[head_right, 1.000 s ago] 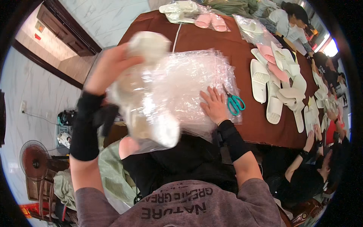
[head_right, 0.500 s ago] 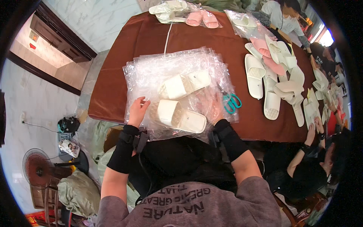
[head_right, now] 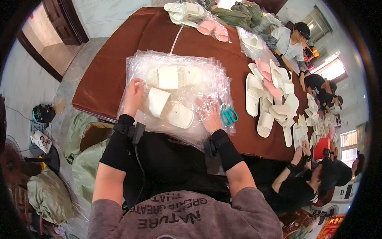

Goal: Packing pairs of white slippers into clear plastic bags.

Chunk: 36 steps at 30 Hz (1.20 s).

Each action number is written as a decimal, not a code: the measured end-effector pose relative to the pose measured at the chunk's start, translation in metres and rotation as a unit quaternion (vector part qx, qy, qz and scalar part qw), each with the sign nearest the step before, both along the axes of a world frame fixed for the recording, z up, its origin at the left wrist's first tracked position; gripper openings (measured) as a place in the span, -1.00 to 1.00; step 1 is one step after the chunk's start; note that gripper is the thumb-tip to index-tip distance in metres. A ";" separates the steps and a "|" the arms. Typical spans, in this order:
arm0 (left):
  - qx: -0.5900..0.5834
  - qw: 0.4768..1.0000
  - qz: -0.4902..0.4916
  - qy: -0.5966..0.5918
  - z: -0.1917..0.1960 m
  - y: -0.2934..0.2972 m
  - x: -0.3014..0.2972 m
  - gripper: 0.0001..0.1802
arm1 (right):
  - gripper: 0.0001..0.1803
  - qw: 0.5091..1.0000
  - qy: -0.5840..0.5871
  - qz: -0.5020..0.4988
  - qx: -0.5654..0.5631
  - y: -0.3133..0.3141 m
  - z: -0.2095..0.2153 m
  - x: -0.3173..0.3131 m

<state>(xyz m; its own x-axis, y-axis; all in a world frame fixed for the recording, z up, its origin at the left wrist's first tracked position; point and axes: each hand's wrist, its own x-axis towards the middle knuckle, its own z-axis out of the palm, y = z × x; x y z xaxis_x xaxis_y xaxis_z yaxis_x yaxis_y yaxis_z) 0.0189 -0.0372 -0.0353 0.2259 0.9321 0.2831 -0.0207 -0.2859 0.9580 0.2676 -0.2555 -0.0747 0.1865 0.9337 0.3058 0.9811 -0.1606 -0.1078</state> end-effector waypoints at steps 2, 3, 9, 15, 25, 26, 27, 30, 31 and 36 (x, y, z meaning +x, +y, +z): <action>-0.105 0.991 -0.044 0.070 -0.002 0.002 -0.003 -0.65 | -0.46 0.997 0.068 0.008 0.023 0.000 0.001 0.002; -0.169 0.984 -0.049 0.038 -0.003 0.003 -0.005 -0.67 | -0.47 0.989 0.141 0.010 0.047 0.001 0.001 0.004; -0.130 0.989 -0.038 0.067 -0.011 0.005 -0.005 -0.81 | -0.65 0.792 0.568 -0.048 0.217 -0.020 0.021 0.056; -0.152 0.988 -0.010 0.013 -0.020 0.009 -0.010 -0.86 | -0.74 0.768 0.601 -0.049 0.216 -0.011 0.105 0.017; -0.195 0.975 -0.007 -0.104 -0.010 0.009 -0.005 -0.83 | -0.86 0.734 0.654 -0.101 0.150 -0.068 0.070 0.057; -0.187 0.979 -0.004 -0.082 -0.010 0.008 -0.007 -0.82 | -0.85 0.704 0.696 -0.082 0.120 -0.072 0.065 0.061; -0.180 0.982 0.000 -0.061 -0.011 0.008 -0.009 -0.81 | -0.80 0.639 0.763 -0.029 0.091 -0.075 0.065 0.069; -0.201 0.975 0.009 -0.090 0.005 0.001 -0.003 -0.76 | -0.72 0.606 0.783 -0.067 0.123 -0.068 0.060 0.089; -0.199 0.976 0.016 -0.091 0.004 0.001 -0.003 -0.76 | -0.65 0.654 0.752 -0.018 0.074 -0.063 0.062 0.094; -0.155 0.983 -0.055 0.077 0.000 0.005 -0.011 -0.71 | -0.56 0.702 0.696 0.005 -0.148 -0.012 0.068 0.099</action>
<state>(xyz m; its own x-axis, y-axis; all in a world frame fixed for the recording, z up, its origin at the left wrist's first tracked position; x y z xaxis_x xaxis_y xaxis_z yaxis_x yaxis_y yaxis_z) 0.0078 -0.0323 -0.0355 0.3486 0.9356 -0.0556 0.1162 0.0157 0.9931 0.3666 -0.2673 -0.0063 0.1047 0.9216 -0.3738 -0.0416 -0.3715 -0.9275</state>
